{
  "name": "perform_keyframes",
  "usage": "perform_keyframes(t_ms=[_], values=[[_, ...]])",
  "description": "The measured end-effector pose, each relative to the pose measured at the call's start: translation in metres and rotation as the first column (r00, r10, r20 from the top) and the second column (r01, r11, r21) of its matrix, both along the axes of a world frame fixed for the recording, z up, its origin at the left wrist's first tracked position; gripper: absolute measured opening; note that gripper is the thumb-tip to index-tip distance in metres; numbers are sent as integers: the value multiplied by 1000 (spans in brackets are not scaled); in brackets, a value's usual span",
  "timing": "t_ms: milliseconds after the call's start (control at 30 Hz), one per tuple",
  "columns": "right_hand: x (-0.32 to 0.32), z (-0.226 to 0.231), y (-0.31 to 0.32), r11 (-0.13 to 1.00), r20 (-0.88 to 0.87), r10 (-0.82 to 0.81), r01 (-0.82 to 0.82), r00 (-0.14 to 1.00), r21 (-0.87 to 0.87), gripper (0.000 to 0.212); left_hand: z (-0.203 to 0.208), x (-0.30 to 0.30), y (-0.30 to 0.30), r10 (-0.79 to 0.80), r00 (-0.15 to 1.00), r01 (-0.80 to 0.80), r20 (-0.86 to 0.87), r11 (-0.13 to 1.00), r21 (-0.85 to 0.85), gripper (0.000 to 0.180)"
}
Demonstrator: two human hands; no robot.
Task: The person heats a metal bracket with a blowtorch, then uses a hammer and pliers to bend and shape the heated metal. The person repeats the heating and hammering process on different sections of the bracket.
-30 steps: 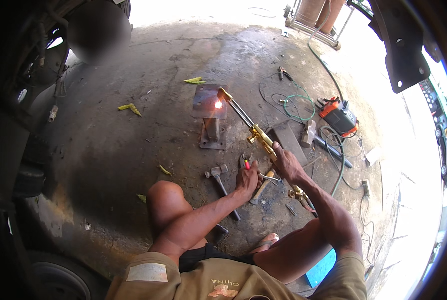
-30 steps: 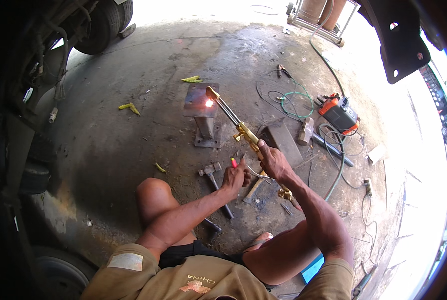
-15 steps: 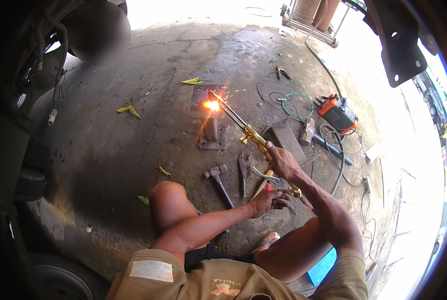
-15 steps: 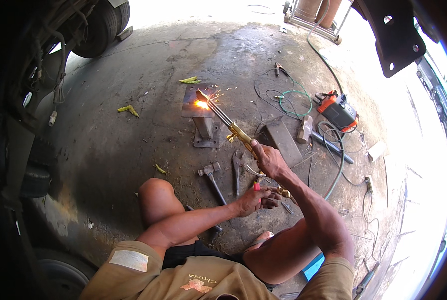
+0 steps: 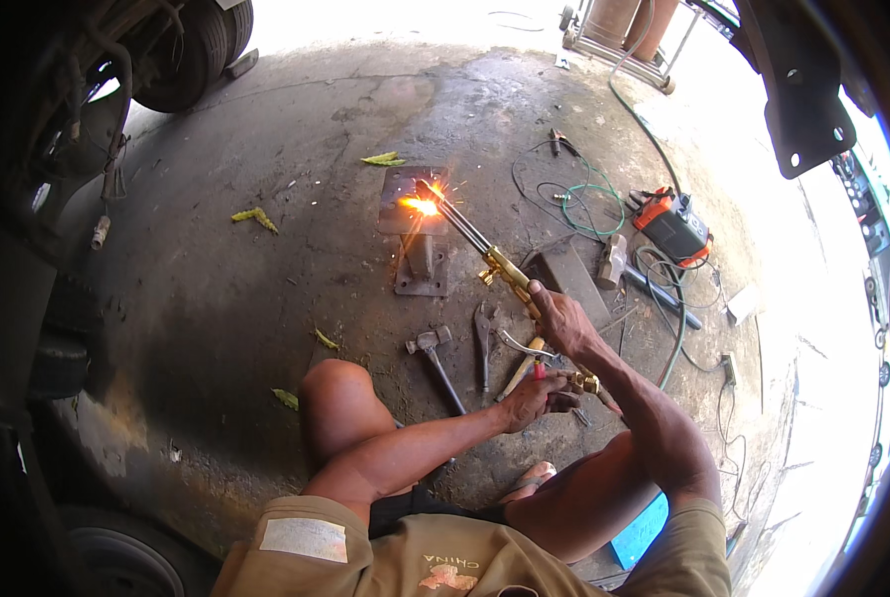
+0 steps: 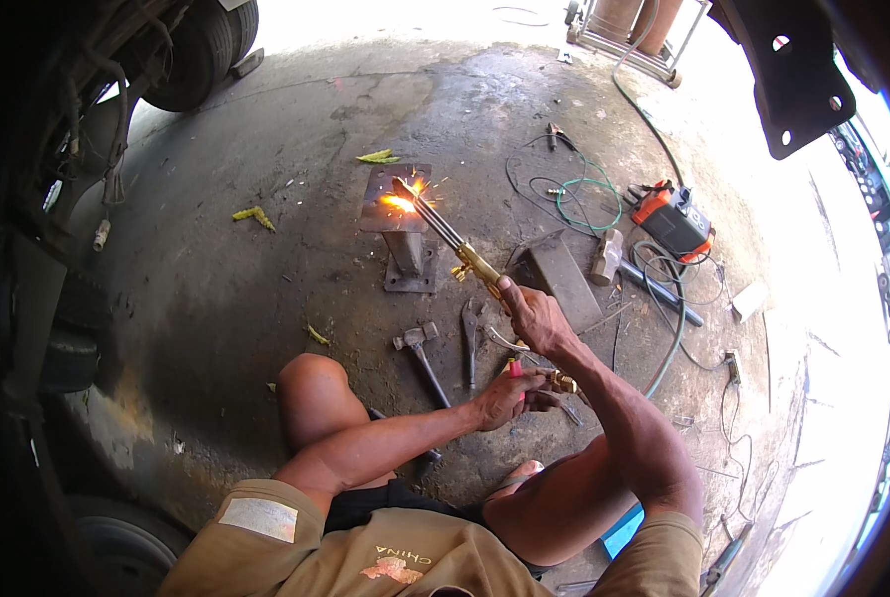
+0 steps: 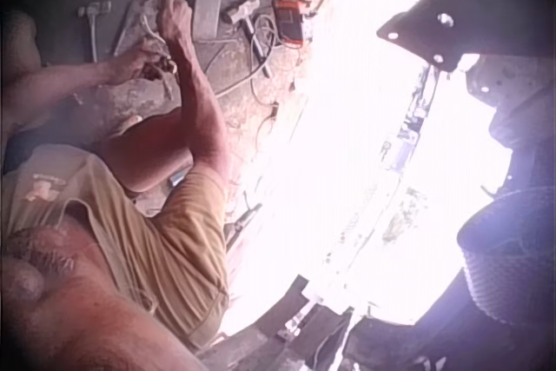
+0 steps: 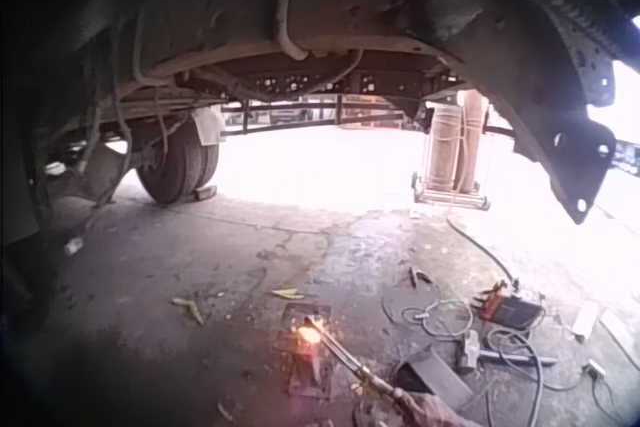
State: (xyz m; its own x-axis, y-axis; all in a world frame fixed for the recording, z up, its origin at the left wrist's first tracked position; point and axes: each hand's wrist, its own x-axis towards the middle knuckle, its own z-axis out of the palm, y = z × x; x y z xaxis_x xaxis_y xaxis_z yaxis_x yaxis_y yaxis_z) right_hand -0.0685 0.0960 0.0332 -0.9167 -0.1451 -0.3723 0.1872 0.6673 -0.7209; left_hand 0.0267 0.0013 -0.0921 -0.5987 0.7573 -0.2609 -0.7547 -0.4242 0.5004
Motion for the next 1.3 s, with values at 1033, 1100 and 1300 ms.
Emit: perform_keyframes(t_ms=[1033,1100,1300], values=[[-2,1,-1,999,-14,-36,36,999,-9,85,3,-5,2,22,1000,-22,-9,1000,1,37],[-2,3,-1,999,1,-40,40,999,-7,86,4,-5,2,21,1000,-21,-9,1000,-1,37],[-1,3,2,999,6,-35,35,999,-7,91,6,-4,2,15,1000,-15,-19,1000,1,35]])
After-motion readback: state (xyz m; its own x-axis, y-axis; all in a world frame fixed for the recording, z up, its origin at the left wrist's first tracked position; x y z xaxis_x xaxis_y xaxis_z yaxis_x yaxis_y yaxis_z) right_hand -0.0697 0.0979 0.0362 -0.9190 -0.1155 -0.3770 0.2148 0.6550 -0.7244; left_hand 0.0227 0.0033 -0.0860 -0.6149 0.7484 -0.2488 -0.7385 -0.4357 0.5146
